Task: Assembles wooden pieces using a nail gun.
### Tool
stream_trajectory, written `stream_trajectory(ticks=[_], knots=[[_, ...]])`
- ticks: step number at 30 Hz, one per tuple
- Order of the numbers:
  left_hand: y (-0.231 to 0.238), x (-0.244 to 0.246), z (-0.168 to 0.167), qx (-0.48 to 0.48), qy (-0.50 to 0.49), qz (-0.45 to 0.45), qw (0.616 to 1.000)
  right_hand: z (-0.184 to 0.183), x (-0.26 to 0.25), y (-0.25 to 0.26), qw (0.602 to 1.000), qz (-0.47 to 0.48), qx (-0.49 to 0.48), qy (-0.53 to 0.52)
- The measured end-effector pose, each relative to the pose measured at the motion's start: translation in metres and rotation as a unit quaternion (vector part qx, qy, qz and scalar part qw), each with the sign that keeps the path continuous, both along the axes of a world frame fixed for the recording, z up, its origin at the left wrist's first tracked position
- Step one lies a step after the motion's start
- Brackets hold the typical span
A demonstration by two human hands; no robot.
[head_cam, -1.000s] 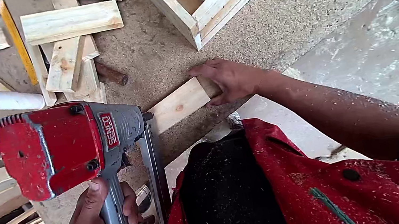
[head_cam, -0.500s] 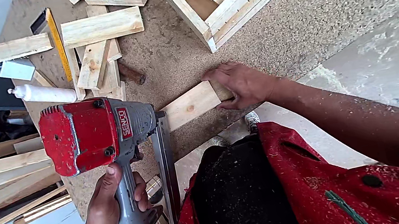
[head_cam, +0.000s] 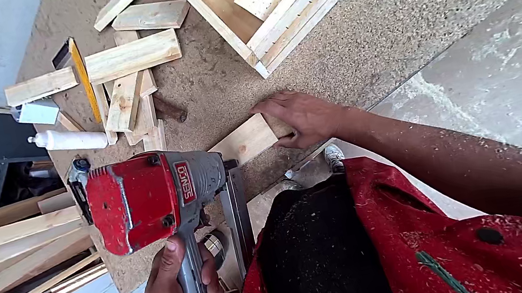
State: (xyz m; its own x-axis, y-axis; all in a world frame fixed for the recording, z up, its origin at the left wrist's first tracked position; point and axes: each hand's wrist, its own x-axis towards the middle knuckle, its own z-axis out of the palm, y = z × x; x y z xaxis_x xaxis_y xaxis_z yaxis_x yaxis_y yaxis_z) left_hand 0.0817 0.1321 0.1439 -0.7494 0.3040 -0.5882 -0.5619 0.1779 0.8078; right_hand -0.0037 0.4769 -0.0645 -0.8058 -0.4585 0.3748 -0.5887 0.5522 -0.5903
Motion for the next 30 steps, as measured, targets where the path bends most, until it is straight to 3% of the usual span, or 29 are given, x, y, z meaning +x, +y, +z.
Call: stream_trajectory(ticks=[8,20,23,27,30], knots=[[0.029,-0.013,0.008,-0.003,0.027,0.003,1.000,0.000,-0.001,0.000,0.999,-0.016,-0.015,-0.024],[0.045,-0.034,0.009,-0.007,-0.021,-0.076,0.997,0.002,0.000,0.002,0.998,-0.021,-0.036,-0.042],[0.030,-0.019,0.020,-0.062,-0.030,-0.020,0.997,0.005,0.016,-0.015,0.996,-0.036,-0.048,-0.072],[0.026,-0.021,-0.001,-0.133,0.040,0.020,0.990,-0.012,-0.009,-0.003,0.984,-0.036,0.000,-0.174],[-0.006,0.007,0.005,-0.194,0.141,0.022,0.971,-0.015,-0.011,-0.007,0.990,-0.050,0.023,-0.133]])
